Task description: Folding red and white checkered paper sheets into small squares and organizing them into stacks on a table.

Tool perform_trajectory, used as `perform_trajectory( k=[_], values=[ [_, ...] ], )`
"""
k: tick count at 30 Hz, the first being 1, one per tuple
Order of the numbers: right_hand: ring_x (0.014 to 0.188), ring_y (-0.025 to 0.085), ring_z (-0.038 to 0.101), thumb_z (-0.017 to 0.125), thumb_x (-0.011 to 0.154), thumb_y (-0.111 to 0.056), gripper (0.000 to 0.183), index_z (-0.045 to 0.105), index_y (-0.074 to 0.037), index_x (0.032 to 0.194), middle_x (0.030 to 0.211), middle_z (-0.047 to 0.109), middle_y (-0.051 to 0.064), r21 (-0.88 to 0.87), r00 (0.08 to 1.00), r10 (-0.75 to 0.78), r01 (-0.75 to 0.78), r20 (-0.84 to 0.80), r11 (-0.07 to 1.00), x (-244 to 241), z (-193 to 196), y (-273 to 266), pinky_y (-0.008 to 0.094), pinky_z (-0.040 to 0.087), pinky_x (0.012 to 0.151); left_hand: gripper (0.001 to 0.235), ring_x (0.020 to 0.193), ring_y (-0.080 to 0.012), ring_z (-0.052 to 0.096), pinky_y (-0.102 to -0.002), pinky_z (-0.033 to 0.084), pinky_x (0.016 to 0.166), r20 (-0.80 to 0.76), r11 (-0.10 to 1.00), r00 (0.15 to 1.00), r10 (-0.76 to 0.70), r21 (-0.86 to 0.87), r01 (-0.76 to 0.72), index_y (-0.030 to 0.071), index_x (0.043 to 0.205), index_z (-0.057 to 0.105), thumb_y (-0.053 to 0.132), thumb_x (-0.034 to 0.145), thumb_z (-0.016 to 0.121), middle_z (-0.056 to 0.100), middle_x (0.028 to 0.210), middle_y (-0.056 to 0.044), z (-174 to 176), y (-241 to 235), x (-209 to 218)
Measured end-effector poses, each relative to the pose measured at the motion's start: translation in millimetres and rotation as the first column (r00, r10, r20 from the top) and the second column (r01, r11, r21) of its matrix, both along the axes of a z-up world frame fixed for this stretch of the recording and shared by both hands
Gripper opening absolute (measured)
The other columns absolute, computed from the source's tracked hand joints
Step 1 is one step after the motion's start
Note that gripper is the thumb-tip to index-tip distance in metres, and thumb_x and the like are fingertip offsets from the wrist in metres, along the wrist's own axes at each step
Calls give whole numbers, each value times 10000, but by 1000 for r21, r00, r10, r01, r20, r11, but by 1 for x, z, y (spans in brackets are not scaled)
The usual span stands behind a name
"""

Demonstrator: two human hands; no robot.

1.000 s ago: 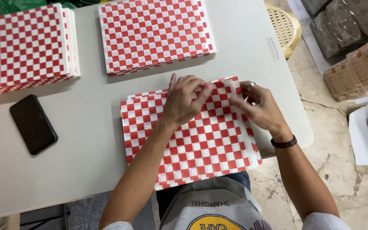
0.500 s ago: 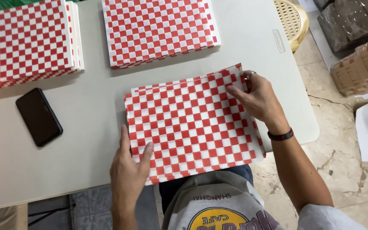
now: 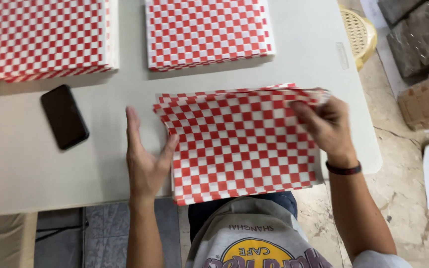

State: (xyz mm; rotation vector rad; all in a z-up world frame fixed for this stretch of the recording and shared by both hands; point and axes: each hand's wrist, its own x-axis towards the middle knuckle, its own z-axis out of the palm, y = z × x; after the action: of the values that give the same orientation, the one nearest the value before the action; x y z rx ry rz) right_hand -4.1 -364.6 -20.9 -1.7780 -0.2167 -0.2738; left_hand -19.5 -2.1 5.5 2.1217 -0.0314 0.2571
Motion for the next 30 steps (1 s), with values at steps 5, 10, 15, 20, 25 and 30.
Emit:
perform_trajectory(
  k=[5, 10, 15, 20, 25, 30],
  values=[
    [1052, 138, 709, 721, 991, -181, 115, 690, -123, 1085, 1173, 726, 20, 260, 995, -104, 100, 3, 960, -12, 31, 5, 254, 608, 910, 742, 1381, -365, 416, -490, 371, 1152, 119, 682, 928, -354, -646, 343, 74, 1460, 280, 220, 907, 752, 394, 1457, -237, -9, 17, 30],
    [905, 129, 644, 710, 1084, -190, 133, 670, -77, 1026, 1033, 694, 25, 99, 940, -230, 211, 251, 972, -12, 16, -28, 274, 531, 843, 312, 1099, -233, 707, -342, 631, 872, 144, 797, 924, -354, -471, 378, 37, 1186, 627, 290, 1003, 617, 717, 1182, -69, 29, 3, 9],
    [857, 175, 594, 749, 1025, -261, 307, 568, -14, 1051, 962, 591, 91, 192, 822, -303, 238, 481, 952, -22, -7, -47, 333, 507, 774, 223, 1031, -274, 729, -384, 641, 920, 414, 816, 897, -153, -459, 351, 6, 1123, 639, 197, 1007, 640, 728, 1083, -126, -10, -5, -7],
    [1089, 194, 694, 713, 1006, -259, 296, 623, -59, 1205, 1184, 691, 61, 172, 932, -177, 127, 317, 977, -23, -18, -23, 306, 614, 977, 346, 1108, -254, 663, -387, 584, 965, 368, 792, 919, -144, -514, 330, 28, 1271, 550, 206, 982, 615, 663, 1173, -98, -51, -19, 3],
    [1218, 251, 651, 643, 1008, -240, 355, 550, -62, 1301, 1293, 635, 81, 286, 941, -128, 36, 312, 958, -9, -52, -16, 389, 596, 1111, 376, 1112, -257, 669, -396, 598, 954, 408, 828, 896, -176, -431, 359, 49, 1295, 539, 281, 1001, 564, 661, 1189, -83, -63, -25, 10],
    [937, 152, 636, 591, 951, -69, 271, 598, 20, 1207, 1021, 677, 123, 274, 909, -247, 157, 335, 949, -1, -82, -28, 350, 547, 892, 357, 947, -262, 697, -424, 550, 883, 424, 843, 882, -205, -381, 379, -2, 1236, 588, 171, 924, 576, 693, 997, -152, -77, -15, 23]
  ],
)
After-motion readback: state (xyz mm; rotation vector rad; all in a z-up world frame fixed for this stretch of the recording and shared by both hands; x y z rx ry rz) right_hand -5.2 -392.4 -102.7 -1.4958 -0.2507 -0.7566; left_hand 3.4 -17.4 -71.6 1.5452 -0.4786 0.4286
